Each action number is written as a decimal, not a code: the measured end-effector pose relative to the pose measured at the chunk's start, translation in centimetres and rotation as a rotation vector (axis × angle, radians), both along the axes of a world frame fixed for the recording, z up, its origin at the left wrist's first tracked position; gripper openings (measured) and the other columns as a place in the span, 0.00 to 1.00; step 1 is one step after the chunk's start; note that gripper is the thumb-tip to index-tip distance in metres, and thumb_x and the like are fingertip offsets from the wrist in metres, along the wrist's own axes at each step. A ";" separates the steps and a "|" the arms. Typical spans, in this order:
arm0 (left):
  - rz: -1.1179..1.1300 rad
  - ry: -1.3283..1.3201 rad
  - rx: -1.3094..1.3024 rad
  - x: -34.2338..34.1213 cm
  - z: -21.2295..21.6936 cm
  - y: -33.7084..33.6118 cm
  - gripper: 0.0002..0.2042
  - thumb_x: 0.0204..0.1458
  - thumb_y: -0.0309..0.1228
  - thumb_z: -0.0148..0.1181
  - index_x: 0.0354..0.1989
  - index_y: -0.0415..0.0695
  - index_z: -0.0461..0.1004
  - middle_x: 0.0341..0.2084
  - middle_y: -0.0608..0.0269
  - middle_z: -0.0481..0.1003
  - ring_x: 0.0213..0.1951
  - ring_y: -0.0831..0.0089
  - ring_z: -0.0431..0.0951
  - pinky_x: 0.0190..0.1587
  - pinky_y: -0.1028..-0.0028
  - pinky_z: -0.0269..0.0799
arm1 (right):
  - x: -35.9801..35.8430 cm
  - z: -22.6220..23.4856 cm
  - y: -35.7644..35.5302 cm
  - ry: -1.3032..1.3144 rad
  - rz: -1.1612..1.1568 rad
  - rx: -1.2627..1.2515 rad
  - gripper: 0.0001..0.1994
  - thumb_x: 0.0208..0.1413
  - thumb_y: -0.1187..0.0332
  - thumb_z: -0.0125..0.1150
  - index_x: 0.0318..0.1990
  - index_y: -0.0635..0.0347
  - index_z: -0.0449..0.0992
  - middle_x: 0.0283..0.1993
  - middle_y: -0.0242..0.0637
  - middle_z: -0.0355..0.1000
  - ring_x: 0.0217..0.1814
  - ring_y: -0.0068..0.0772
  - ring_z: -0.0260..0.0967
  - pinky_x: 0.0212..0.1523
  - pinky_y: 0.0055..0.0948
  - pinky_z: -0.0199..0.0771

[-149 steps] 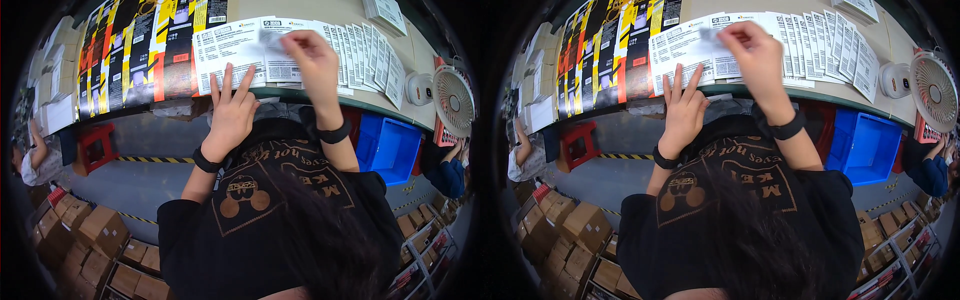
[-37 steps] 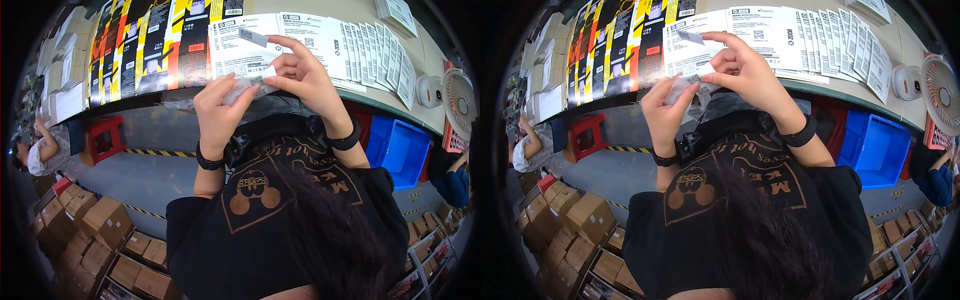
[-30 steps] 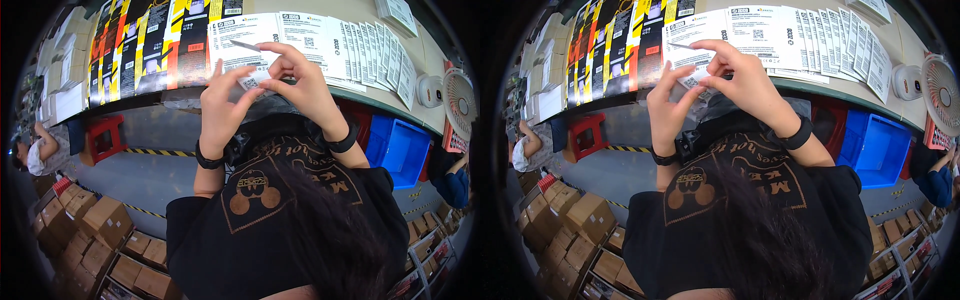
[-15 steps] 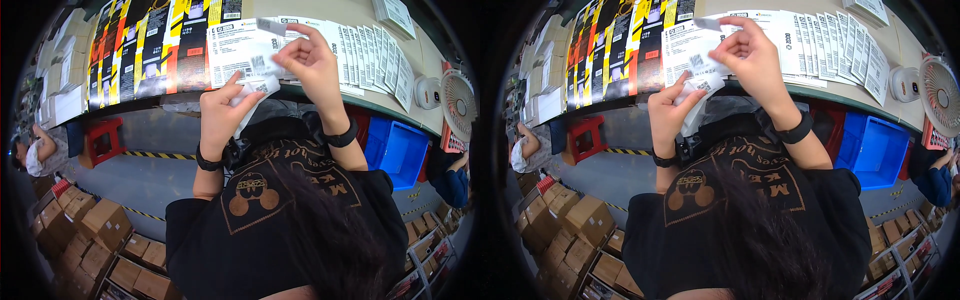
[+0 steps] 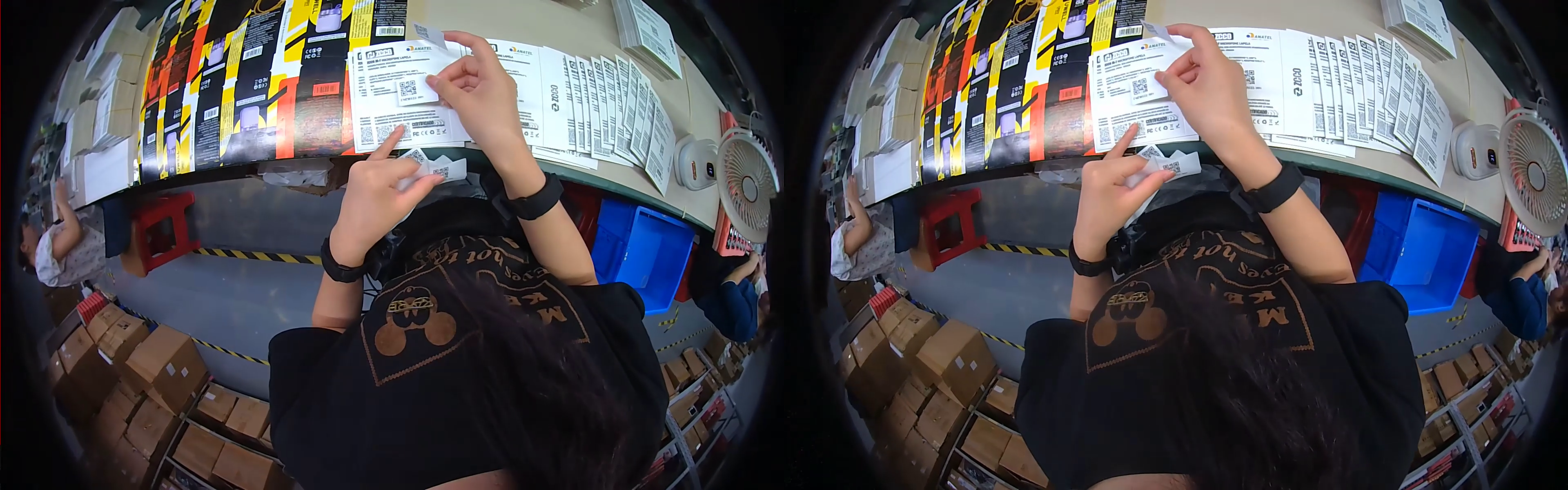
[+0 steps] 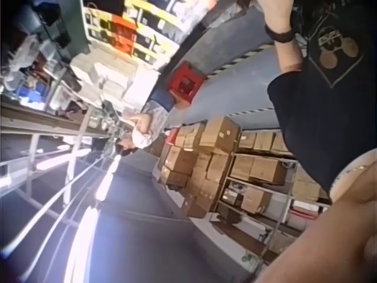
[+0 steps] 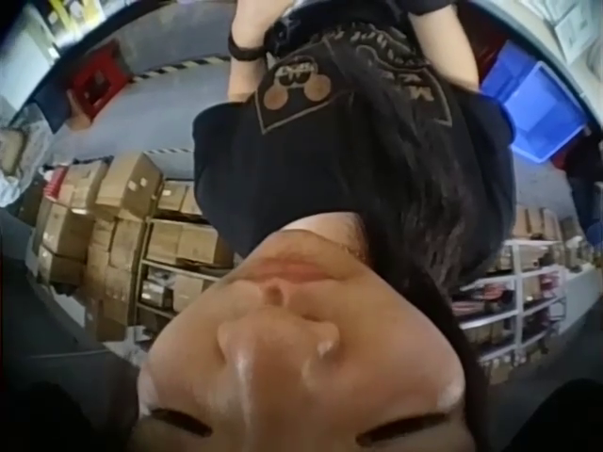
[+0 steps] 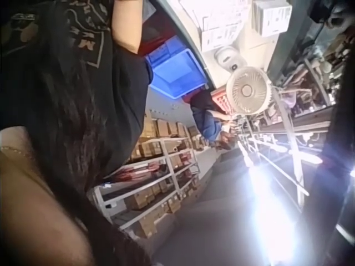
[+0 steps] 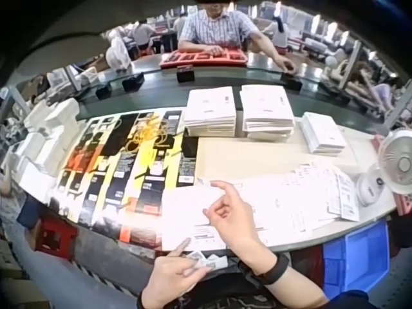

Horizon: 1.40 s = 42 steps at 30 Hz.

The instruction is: The person gathers a stack of papers, peels small stickers from a roll, and applies them one by one to the papers by hand. After labeling each paper, the person moves it to a separate pile on the table.

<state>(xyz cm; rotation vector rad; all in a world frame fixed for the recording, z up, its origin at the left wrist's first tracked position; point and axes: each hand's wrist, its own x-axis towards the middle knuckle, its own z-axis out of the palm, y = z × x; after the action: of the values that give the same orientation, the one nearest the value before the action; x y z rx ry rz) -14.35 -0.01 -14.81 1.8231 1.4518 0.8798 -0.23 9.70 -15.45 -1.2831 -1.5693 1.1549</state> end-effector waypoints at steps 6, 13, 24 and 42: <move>-0.023 0.001 -0.022 -1.4 -0.8 0.7 0.07 0.39 0.27 0.66 0.20 0.36 0.76 0.06 0.56 0.62 0.44 0.56 0.75 0.48 0.71 0.67 | -1.3 -0.7 0.7 -0.019 -0.002 -0.012 0.24 0.46 0.78 0.61 0.52 0.59 0.63 0.26 0.32 0.69 0.26 0.17 0.68 0.29 0.15 0.71; -0.032 -0.042 0.067 -1.8 -1.7 1.2 0.12 0.41 0.29 0.64 0.15 0.36 0.69 0.07 0.57 0.62 0.19 0.54 0.69 0.57 0.66 0.62 | -2.0 -1.5 0.9 -0.018 -0.008 -0.009 0.23 0.46 0.78 0.61 0.52 0.58 0.64 0.26 0.32 0.69 0.26 0.17 0.68 0.28 0.15 0.71; -0.054 -0.024 0.166 -1.5 -1.8 0.7 0.11 0.40 0.29 0.64 0.15 0.38 0.70 0.09 0.59 0.66 0.19 0.60 0.71 0.56 0.63 0.63 | -2.8 -1.8 0.0 -0.415 -0.100 0.407 0.28 0.45 0.74 0.63 0.55 0.54 0.61 0.32 0.35 0.63 0.22 0.22 0.63 0.24 0.21 0.66; -0.034 0.328 0.262 2.6 0.3 -3.0 0.11 0.43 0.30 0.61 0.20 0.38 0.67 0.60 0.42 0.52 0.62 0.42 0.46 0.61 0.48 0.39 | 6.0 1.2 -1.7 0.244 -0.081 0.114 0.21 0.52 0.73 0.53 0.54 0.59 0.61 0.39 0.31 0.64 0.30 0.14 0.61 0.31 0.14 0.62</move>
<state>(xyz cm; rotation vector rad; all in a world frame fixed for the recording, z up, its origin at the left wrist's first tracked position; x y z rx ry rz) -11.77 -2.96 -14.49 2.2655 1.5533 0.8120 5.81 8.01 -14.24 -1.0773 -1.3717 1.1095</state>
